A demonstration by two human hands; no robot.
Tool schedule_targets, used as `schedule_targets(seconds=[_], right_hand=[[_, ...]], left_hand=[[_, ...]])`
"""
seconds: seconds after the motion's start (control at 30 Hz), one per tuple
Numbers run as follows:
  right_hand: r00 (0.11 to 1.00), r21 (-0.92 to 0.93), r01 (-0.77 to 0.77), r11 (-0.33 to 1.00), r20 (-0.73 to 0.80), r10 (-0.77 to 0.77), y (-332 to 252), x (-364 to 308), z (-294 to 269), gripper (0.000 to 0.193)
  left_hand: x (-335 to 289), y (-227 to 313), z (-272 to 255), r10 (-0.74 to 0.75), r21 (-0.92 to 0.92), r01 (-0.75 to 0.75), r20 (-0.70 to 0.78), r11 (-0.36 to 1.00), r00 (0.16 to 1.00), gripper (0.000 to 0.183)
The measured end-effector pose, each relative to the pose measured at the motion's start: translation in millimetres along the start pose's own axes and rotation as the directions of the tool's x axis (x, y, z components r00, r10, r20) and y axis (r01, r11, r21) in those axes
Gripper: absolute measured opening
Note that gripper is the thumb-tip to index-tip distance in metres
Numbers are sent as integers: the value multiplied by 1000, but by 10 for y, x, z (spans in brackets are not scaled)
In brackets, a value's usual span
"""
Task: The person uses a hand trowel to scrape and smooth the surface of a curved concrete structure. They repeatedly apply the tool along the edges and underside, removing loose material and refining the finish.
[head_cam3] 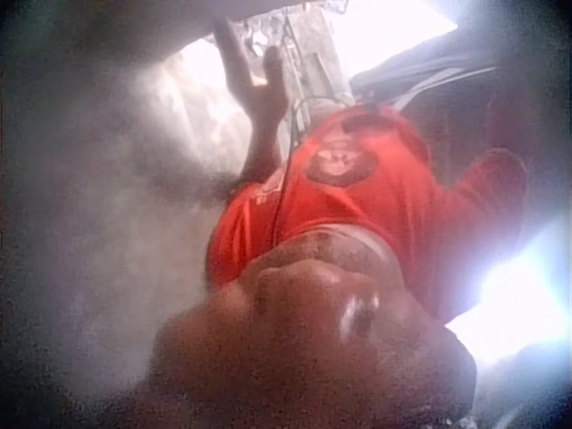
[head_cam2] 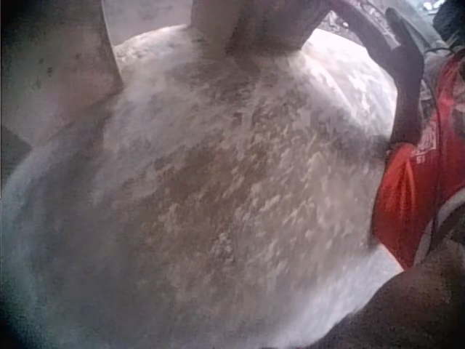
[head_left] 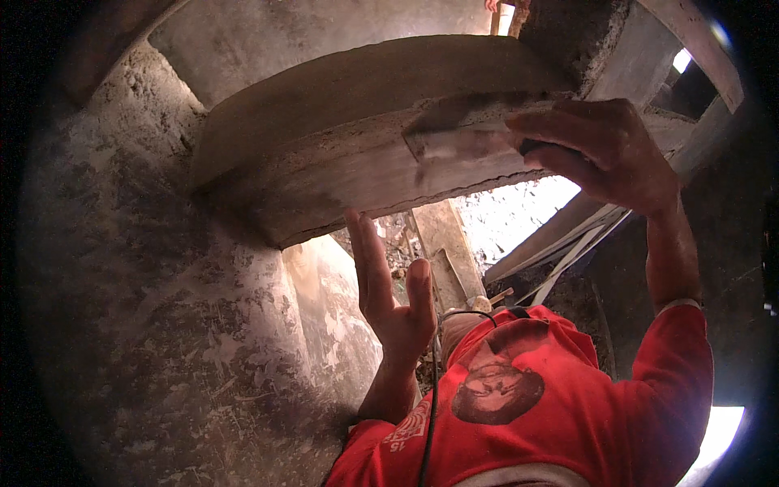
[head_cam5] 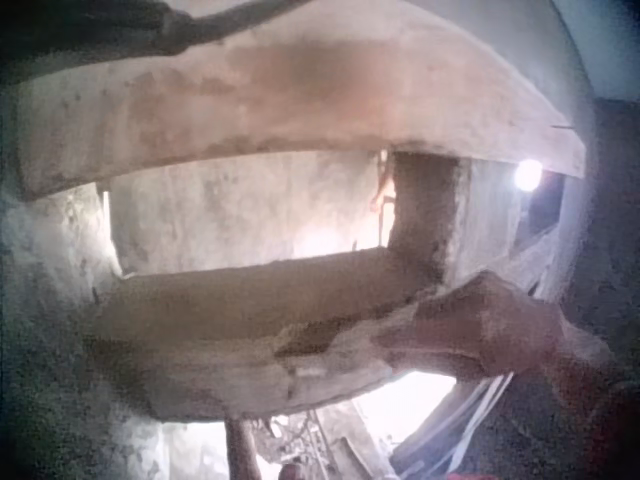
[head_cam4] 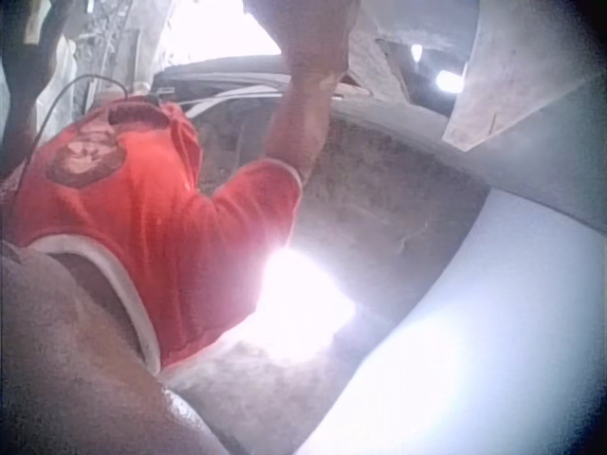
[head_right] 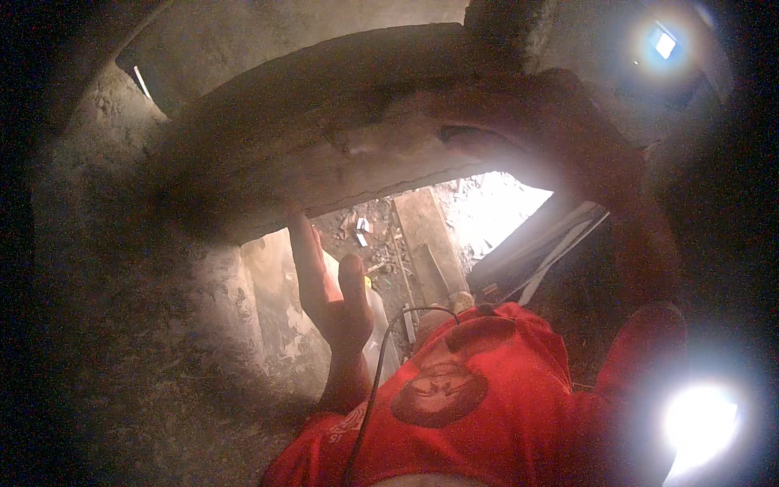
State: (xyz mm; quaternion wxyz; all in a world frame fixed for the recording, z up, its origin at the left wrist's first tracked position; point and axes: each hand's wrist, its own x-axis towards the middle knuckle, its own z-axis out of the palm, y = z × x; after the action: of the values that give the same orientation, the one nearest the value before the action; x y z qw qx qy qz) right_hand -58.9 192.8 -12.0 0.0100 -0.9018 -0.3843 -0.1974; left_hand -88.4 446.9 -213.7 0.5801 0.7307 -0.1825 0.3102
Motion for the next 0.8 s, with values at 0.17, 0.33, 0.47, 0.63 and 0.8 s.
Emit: schedule_targets(seconds=[0.17, 0.33, 0.47, 0.63, 0.8], right_hand=[[973, 144, -222, 964, -29, 229, 61, -252, -324, 40], [974, 49, -154, 987, -159, 160, 105, -213, -298, 40], [992, 23, -14, 1000, -126, 16, -48, 57, -16, 39], [959, 161, -247, 955, -97, 265, 61, -290, -330, 39], [959, 355, -216, 910, -97, 266, 105, -129, -176, 39]], left_hand=[[-38, -62, -11, -2, 15, 2, -30, 1000, 1000, 65], [-28, -23, 13, -27, -9, 26, -50, 1000, 998, 66], [-24, -16, -62, -16, 12, 17, -86, 1000, 996, 68], [36, 91, -87, -56, -26, 53, -137, 998, 989, 71], [24, 60, -91, -39, -3, 38, -121, 999, 992, 71]])
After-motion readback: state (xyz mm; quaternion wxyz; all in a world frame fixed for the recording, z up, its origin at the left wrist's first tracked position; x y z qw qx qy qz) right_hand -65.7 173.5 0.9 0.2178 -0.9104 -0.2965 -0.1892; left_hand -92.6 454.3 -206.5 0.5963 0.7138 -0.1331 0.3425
